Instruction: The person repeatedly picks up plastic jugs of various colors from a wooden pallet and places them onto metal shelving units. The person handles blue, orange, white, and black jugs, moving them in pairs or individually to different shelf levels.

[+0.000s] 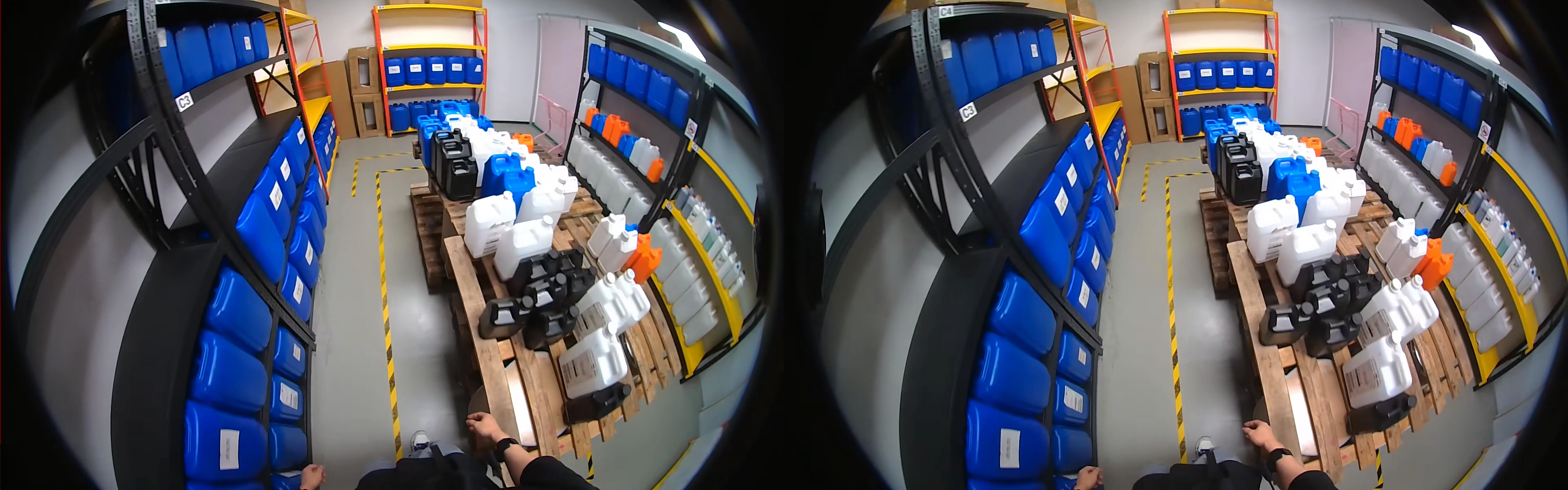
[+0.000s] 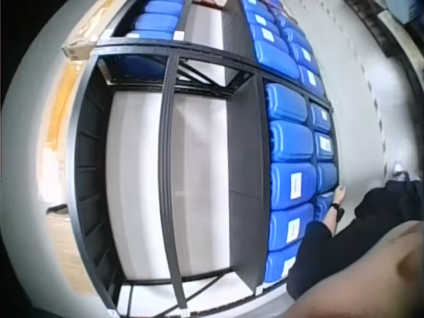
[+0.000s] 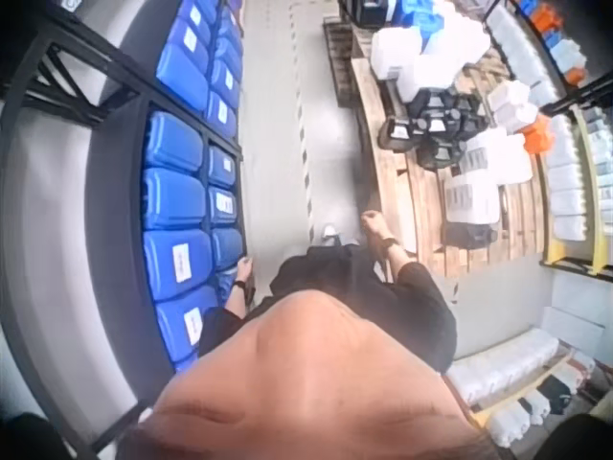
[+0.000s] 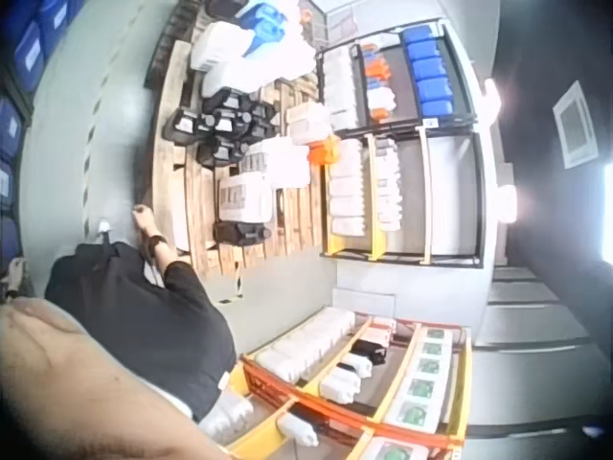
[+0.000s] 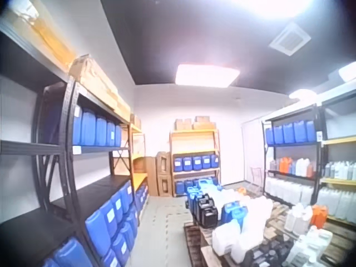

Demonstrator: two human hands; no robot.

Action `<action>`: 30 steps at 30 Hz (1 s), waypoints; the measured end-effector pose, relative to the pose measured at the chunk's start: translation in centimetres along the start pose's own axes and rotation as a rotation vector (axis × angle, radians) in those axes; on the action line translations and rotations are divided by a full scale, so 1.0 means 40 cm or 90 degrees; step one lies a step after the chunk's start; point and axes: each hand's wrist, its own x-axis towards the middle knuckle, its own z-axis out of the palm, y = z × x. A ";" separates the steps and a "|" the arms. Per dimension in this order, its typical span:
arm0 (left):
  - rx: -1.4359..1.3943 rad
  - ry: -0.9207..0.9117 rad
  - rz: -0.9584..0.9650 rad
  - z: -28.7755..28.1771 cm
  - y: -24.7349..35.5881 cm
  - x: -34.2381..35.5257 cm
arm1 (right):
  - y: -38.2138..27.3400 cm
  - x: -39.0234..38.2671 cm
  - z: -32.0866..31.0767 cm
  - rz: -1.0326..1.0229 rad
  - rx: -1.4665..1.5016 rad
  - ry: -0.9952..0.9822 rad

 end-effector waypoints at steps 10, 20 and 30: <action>-0.196 -0.150 -0.316 -0.030 0.052 0.260 | -0.440 0.435 0.091 -0.080 -0.272 0.019; -0.199 -0.200 -0.316 -0.237 0.277 1.095 | -0.584 0.736 0.031 0.271 0.190 0.101; -0.092 -0.089 0.103 -0.270 0.945 1.999 | -0.662 1.020 0.170 0.391 0.197 0.073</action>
